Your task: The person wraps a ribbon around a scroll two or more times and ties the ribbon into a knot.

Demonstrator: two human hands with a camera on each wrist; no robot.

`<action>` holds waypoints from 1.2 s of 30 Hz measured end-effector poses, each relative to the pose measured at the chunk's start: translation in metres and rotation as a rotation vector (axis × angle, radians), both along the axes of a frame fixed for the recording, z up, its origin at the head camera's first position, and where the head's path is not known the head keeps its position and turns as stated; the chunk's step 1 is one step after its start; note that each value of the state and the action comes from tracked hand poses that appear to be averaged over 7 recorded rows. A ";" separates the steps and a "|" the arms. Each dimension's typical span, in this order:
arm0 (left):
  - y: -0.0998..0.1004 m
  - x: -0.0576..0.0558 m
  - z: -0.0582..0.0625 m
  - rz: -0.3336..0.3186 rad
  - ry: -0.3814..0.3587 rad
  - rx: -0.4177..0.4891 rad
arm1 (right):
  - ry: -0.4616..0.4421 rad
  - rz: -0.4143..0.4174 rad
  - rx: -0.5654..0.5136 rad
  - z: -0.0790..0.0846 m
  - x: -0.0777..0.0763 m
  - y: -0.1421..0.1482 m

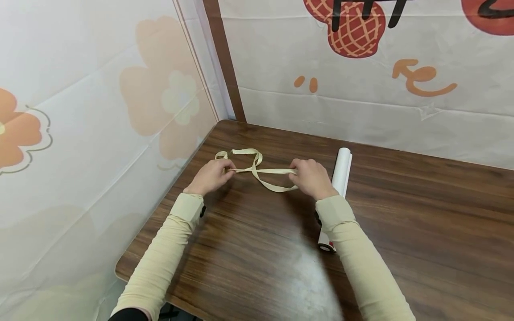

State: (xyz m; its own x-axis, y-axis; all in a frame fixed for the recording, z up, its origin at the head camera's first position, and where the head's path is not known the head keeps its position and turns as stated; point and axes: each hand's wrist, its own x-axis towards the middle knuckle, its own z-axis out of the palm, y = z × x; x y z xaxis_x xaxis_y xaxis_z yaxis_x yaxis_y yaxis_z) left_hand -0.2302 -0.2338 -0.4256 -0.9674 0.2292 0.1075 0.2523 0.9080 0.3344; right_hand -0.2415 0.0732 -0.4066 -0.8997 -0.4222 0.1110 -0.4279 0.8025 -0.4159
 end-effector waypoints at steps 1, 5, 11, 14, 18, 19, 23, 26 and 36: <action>-0.002 0.000 0.000 0.008 0.003 -0.006 | 0.006 -0.010 -0.001 0.000 0.000 0.003; -0.013 0.000 0.000 0.033 0.027 -0.030 | 0.007 -0.039 -0.003 0.002 0.000 0.017; -0.023 -0.001 -0.003 0.067 0.030 -0.025 | 0.035 -0.098 -0.013 0.002 0.006 0.043; -0.028 -0.001 -0.006 0.071 0.027 -0.028 | 0.046 -0.140 -0.010 0.002 0.010 0.058; -0.037 0.002 -0.008 0.075 0.016 -0.055 | 0.045 -0.168 0.025 0.002 0.015 0.073; -0.039 0.004 -0.009 0.078 0.011 -0.062 | 0.044 -0.174 0.033 0.002 0.016 0.076; -0.045 0.007 -0.009 0.091 -0.009 -0.082 | 0.049 -0.210 0.052 0.006 0.015 0.093; -0.044 0.008 -0.010 0.089 -0.022 -0.090 | 0.045 -0.240 0.051 0.007 0.014 0.111; -0.032 0.006 -0.015 0.040 -0.025 -0.152 | -0.009 -0.317 0.096 0.002 0.021 0.189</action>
State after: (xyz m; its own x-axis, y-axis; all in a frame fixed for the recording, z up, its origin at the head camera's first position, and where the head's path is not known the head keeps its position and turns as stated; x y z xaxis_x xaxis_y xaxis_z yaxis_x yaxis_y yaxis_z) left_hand -0.2242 -0.2662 -0.4404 -0.9779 0.2027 0.0505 0.2087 0.9578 0.1976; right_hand -0.2203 0.2623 -0.4047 -0.9887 -0.1288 0.0762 -0.1471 0.9309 -0.3343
